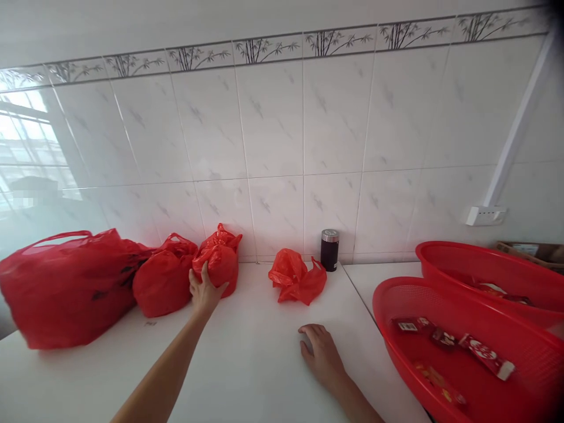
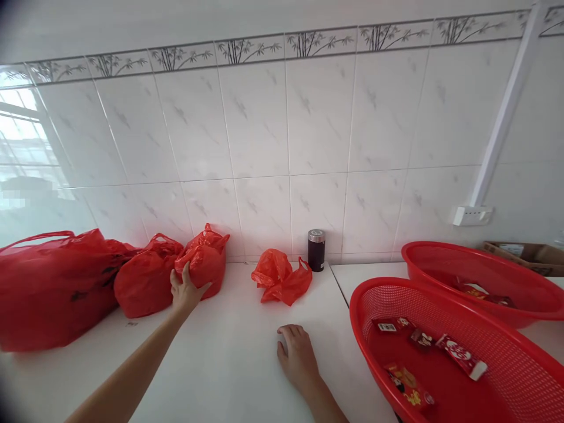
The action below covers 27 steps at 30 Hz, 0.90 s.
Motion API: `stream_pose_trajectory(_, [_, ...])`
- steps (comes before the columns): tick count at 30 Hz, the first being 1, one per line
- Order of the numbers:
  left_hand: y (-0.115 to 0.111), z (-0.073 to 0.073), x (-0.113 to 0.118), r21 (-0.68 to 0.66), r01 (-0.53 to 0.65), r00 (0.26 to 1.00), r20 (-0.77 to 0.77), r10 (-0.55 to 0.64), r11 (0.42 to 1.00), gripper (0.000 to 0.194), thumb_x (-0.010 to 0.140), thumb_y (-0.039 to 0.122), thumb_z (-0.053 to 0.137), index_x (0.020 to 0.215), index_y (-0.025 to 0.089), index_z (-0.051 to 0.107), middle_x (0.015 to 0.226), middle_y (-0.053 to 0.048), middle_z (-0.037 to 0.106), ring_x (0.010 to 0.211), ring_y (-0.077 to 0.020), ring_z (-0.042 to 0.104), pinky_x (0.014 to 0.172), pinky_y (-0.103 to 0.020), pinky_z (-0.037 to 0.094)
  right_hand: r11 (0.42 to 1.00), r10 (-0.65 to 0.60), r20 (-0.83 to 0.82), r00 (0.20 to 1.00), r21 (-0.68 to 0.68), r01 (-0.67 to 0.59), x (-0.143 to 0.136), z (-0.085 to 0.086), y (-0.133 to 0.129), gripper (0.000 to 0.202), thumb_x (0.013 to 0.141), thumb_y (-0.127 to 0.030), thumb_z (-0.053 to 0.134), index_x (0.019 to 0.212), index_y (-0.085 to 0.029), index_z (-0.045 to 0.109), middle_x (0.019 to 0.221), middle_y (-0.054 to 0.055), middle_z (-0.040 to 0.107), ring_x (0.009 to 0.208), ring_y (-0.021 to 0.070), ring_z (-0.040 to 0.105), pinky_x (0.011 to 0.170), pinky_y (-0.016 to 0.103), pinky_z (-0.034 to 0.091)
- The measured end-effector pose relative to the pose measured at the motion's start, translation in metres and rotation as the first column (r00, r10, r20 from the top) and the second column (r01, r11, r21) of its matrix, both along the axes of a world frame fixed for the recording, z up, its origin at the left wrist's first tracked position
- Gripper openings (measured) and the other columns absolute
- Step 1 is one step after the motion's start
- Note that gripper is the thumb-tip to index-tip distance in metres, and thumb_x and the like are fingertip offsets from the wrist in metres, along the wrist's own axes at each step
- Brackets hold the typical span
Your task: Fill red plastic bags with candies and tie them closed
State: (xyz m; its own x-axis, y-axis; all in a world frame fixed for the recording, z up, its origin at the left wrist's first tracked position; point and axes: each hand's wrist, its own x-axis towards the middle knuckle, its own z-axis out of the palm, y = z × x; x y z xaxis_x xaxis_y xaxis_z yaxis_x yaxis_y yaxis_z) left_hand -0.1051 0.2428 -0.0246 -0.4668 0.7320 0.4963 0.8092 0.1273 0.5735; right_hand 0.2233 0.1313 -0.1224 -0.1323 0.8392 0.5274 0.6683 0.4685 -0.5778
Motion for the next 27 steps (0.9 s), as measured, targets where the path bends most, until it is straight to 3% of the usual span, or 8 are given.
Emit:
stream_pose_trajectory(4, [0.012, 0.001, -0.004, -0.008, -0.013, 0.999, -0.044, 0.012, 1.0, 0.065, 0.081, 0.038, 0.059, 0.139, 0.014, 0.041, 0.146, -0.025, 0.028, 0.121, -0.043, 0.049, 0.093, -0.052, 0.045, 1.0, 0.003, -0.007, 1.0, 0.001, -0.003, 0.002, 0.001, -0.001, 0.027, 0.079, -0.01, 0.05, 0.097, -0.025, 0.064, 0.098, 0.005, 0.068, 0.097, 0.0236, 0.062, 0.086, 0.038, 0.05])
stream_pose_trajectory(8, [0.001, -0.004, 0.006, -0.016, 0.072, 0.981, -0.181, -0.074, 0.997, 0.043, 0.082, 0.025, 0.054, 0.124, 0.02, 0.058, 0.145, -0.015, 0.036, 0.121, -0.0387, 0.049, 0.094, -0.048, 0.045, 0.999, 0.016, 0.0, 1.0, -0.032, -0.016, 0.003, 0.001, 0.001, 0.025, 0.081, -0.011, 0.05, 0.098, -0.024, 0.063, 0.1, 0.006, 0.067, 0.099, 0.0241, 0.06, 0.086, 0.04, 0.05])
stream_pose_trajectory(12, [-0.03, -0.016, 0.029, -0.017, 0.176, 0.935, -0.309, -0.173, 0.984, 0.039, 0.082, 0.019, 0.052, 0.119, 0.026, 0.062, 0.145, -0.01, 0.038, 0.126, -0.0358, 0.044, 0.1, -0.047, 0.04, 0.999, 0.044, -0.039, 0.998, -0.023, -0.045, 0.004, -0.001, 0.001, 0.022, 0.084, -0.013, 0.048, 0.097, -0.023, 0.062, 0.098, 0.006, 0.067, 0.096, 0.0231, 0.061, 0.084, 0.039, 0.05])
stream_pose_trajectory(15, [-0.056, -0.019, 0.041, 0.103, 0.359, 0.881, -0.367, -0.3, 0.928, 0.047, 0.085, 0.026, 0.055, 0.131, 0.028, 0.051, 0.142, -0.011, 0.039, 0.127, -0.0314, 0.045, 0.103, -0.045, 0.04, 0.996, 0.076, -0.13, 0.989, 0.05, -0.07, 0.004, 0.004, -0.003, 0.022, 0.089, -0.015, 0.042, 0.101, -0.023, 0.059, 0.097, 0.006, 0.066, 0.093, 0.0205, 0.062, 0.081, 0.035, 0.051])
stream_pose_trajectory(17, [-0.065, -0.017, 0.042, 0.22, 0.451, 0.861, -0.363, -0.357, 0.865, 0.062, 0.083, 0.037, 0.062, 0.141, 0.028, 0.038, 0.144, -0.013, 0.036, 0.13, -0.0299, 0.043, 0.105, -0.044, 0.039, 0.99, 0.085, -0.201, 0.976, 0.125, -0.061, 0.002, 0.015, -0.004, 0.022, 0.091, -0.016, 0.041, 0.103, -0.023, 0.058, 0.097, 0.006, 0.065, 0.092, 0.0188, 0.062, 0.081, 0.032, 0.051])
stream_pose_trajectory(19, [-0.065, -0.013, 0.039, 0.27, 0.447, 0.881, -0.299, -0.367, 0.853, 0.082, 0.077, 0.048, 0.069, 0.145, 0.027, 0.028, 0.149, -0.014, 0.03, 0.136, -0.0312, 0.036, 0.109, -0.047, 0.035, 0.981, 0.068, -0.271, 0.96, 0.191, -0.016, -0.001, 0.033, -0.002, 0.02, 0.091, -0.017, 0.041, 0.103, -0.022, 0.057, 0.096, 0.005, 0.064, 0.09, 0.0176, 0.061, 0.08, 0.031, 0.051])
stream_pose_trajectory(23, [-0.047, -0.016, 0.033, 0.097, 0.436, 0.9, -0.084, -0.429, 0.895, 0.108, 0.063, 0.058, 0.077, 0.15, 0.026, 0.02, 0.158, -0.017, 0.012, 0.144, -0.037, 0.018, 0.11, -0.058, 0.029, 0.956, 0.01, -0.37, 0.929, 0.276, 0.1, -0.013, 0.083, 0.023, 0.017, 0.092, -0.023, 0.044, 0.103, -0.021, 0.057, 0.099, 0.006, 0.064, 0.095, 0.0179, 0.06, 0.084, 0.032, 0.049])
stream_pose_trajectory(27, [-0.038, -0.035, 0.051, 0.032, 0.591, 0.795, 0.145, -0.589, 0.806, 0.1, 0.06, 0.056, 0.079, 0.144, 0.026, 0.033, 0.157, -0.017, 0.012, 0.146, -0.0361, 0.012, 0.11, -0.055, 0.031, 0.945, -0.117, -0.376, 0.919, 0.244, 0.22, -0.026, 0.117, 0.072, 0.023, 0.089, -0.026, 0.046, 0.109, -0.018, 0.055, 0.11, 0.01, 0.062, 0.106, 0.0213, 0.056, 0.094, 0.037, 0.046])
